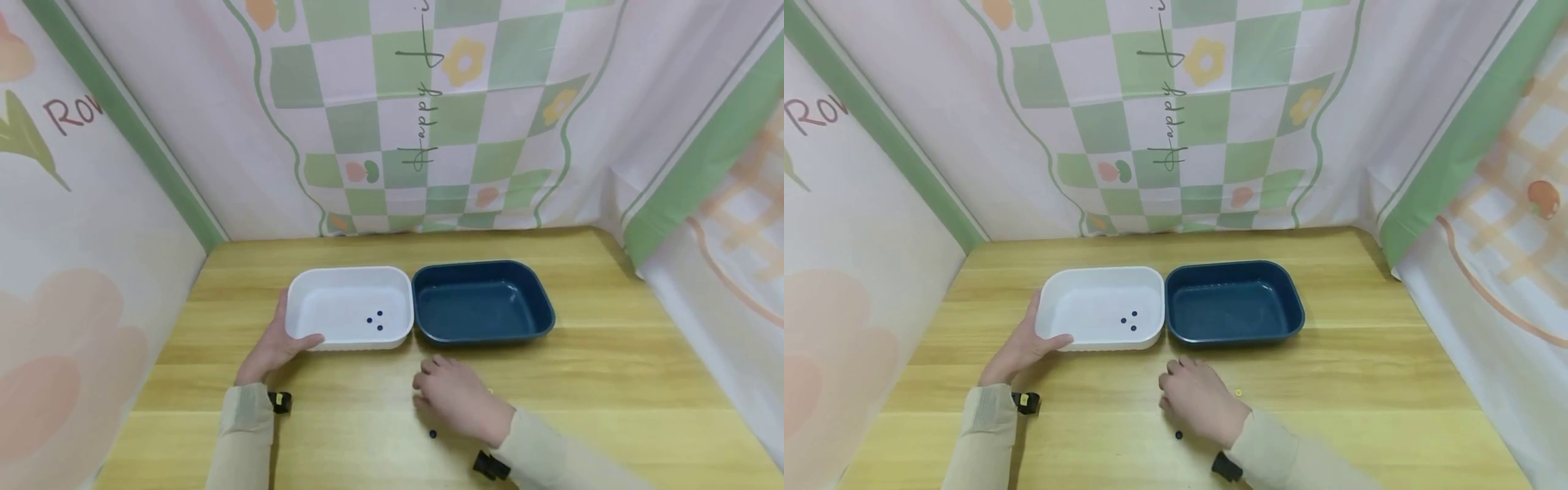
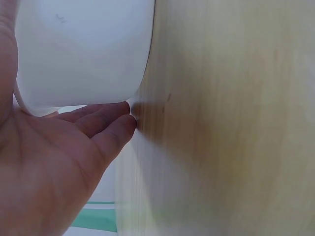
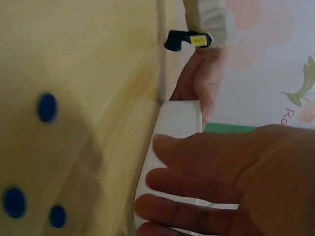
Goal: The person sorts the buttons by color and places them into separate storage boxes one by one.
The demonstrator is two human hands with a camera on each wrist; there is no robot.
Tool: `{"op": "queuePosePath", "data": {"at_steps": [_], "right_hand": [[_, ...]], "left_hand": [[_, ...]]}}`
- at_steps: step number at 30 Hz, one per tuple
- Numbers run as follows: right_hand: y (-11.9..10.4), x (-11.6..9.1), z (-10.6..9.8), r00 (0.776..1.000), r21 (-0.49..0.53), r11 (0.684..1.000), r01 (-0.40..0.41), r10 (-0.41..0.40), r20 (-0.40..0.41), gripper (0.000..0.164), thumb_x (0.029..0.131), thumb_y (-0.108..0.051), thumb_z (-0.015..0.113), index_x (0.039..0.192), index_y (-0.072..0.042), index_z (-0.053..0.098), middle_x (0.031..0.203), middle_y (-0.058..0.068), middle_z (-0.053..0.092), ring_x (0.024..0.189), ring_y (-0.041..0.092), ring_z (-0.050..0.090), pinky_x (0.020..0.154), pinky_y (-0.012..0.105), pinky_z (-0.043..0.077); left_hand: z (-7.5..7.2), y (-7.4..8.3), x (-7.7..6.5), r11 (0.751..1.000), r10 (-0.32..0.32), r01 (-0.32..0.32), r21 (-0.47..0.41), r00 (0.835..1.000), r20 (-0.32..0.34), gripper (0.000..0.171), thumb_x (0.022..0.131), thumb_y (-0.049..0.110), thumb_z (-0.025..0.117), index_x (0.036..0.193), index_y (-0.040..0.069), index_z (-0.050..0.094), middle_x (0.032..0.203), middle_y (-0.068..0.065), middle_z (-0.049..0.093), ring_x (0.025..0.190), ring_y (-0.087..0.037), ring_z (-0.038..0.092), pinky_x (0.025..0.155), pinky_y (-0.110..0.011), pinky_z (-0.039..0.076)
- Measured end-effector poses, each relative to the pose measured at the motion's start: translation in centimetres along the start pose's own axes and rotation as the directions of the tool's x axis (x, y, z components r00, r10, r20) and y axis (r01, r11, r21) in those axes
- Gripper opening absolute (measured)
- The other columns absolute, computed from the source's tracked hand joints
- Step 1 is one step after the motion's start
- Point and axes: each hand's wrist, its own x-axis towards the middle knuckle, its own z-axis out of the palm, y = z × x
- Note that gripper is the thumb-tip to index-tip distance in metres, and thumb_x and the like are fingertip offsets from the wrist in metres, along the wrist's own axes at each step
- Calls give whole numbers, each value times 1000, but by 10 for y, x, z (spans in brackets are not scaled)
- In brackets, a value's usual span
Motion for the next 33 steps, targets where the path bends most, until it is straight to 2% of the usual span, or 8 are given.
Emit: {"op": "queuePosePath", "data": {"at_steps": [2, 4, 7, 8, 17, 24, 30, 33], "right_hand": [[-3, -10, 5, 999, -122, 992, 42, -45, -16, 3, 81, -17, 73, 82, -16, 71, 79, -3, 54, 77, 17, 50, 65, 33, 45], [-4, -16, 9, 996, -202, 976, 77, -84, -28, 6, 76, -12, 73, 76, -17, 69, 76, -2, 52, 72, 16, 45, 61, 31, 40], [-5, -22, 15, 991, -265, 956, 124, -135, -21, 13, 69, -8, 73, 68, -19, 67, 73, -3, 50, 68, 16, 41, 58, 29, 34], [-5, -23, 17, 989, -280, 950, 136, -146, -15, 13, 70, -9, 73, 66, -20, 67, 72, -3, 50, 68, 16, 41, 57, 29, 33], [-11, -26, 28, 986, -361, 920, 153, -165, -4, 12, 75, -13, 69, 65, -18, 67, 71, -2, 52, 67, 16, 44, 59, 29, 34], [-19, -30, 26, 976, -362, 909, 205, -220, -1, 9, 79, -11, 66, 72, -16, 69, 72, -2, 52, 69, 16, 46, 59, 29, 35], [-20, -31, 27, 975, -402, 893, 205, -224, -1, 10, 79, -11, 65, 72, -16, 69, 71, -2, 51, 69, 16, 47, 60, 29, 37], [-20, -33, 25, 977, -398, 895, 201, -215, 11, 9, 80, -11, 66, 73, -17, 70, 71, -2, 53, 69, 16, 47, 62, 29, 37]], "left_hand": [[0, 0, -1, 1000, 10, -10, 9, 1000, 0, 125, 75, 31, 85, 155, 31, -11, 155, -21, 21, 130, -40, 35, 107, -60, 28], [-1, -1, -2, 1000, 9, -9, 21, 1000, -1, 126, 76, 32, 84, 155, 29, -13, 156, -22, 19, 132, -41, 34, 107, -60, 27], [-1, -2, -3, 1000, 2, -2, 22, 1000, -2, 126, 76, 31, 84, 154, 27, -15, 156, -23, 17, 132, -41, 33, 108, -60, 26], [-1, -2, -4, 1000, 4, -4, 19, 1000, -3, 126, 76, 31, 84, 154, 27, -15, 156, -23, 17, 133, -40, 33, 108, -60, 26], [0, 0, -1, 999, 44, -44, 1, 999, -12, 123, 74, 28, 86, 156, 26, -7, 150, -19, 30, 127, -38, 39, 106, -58, 30], [-1, 2, -1, 1000, -1, 1, 11, 1000, 0, 126, 76, 32, 84, 154, 31, -16, 157, -21, 17, 133, -40, 32, 108, -60, 25], [0, 2, -1, 1000, 6, -6, 10, 1000, -6, 125, 75, 30, 85, 155, 31, -11, 155, -20, 22, 132, -38, 34, 109, -58, 26], [0, 2, -1, 1000, 3, -3, 20, 1000, -3, 125, 75, 32, 85, 155, 30, -12, 155, -21, 22, 132, -38, 34, 109, -58, 25]]}}
